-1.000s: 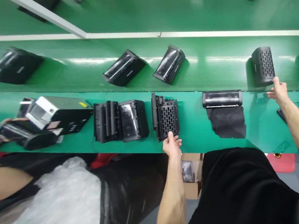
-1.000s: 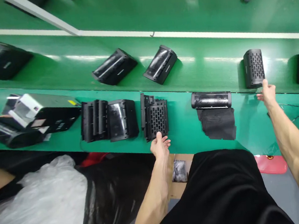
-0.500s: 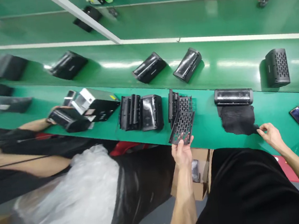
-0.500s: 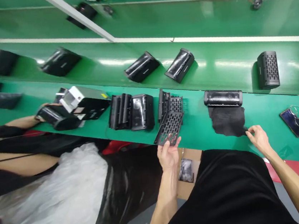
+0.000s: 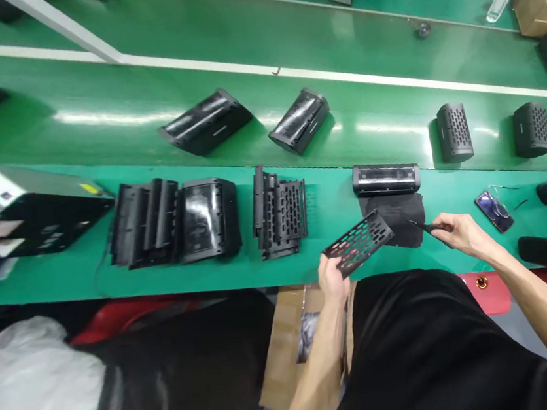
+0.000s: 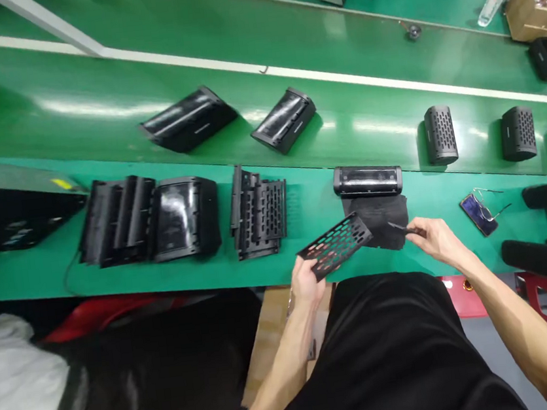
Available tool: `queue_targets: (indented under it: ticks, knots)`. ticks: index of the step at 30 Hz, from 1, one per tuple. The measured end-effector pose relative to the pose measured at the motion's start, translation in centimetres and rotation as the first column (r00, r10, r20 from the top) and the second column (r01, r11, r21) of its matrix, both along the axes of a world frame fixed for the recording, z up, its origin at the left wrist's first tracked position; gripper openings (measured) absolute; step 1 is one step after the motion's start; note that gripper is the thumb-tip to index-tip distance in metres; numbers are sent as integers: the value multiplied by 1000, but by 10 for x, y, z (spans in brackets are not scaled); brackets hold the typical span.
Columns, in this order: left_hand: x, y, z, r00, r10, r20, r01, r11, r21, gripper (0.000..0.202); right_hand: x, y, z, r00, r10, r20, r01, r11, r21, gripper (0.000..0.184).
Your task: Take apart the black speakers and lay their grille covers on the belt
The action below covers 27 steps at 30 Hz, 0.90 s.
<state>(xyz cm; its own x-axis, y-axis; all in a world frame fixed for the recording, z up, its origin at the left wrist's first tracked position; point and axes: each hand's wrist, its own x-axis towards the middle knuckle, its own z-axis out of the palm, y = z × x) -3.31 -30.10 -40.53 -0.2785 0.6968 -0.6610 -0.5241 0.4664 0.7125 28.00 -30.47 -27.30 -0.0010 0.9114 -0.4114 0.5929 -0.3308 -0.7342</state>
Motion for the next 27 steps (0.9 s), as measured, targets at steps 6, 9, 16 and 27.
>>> queue_targets:
  ticks: [6,9,16,27]
  knots:
    - [42,4,-2,971,-214,110,216,976,0,40,-29,1,45,915,37,-401,-53,998,-27,38]
    - [59,7,1,953,-264,151,261,965,37,39,-35,9,28,844,-107,-526,71,994,-88,47]
    - [66,22,13,939,-287,191,274,957,92,37,-21,8,-48,938,-296,-180,304,953,18,39]
    - [57,38,29,862,-505,51,500,862,77,74,-5,8,-53,821,-438,-365,370,897,-243,42]
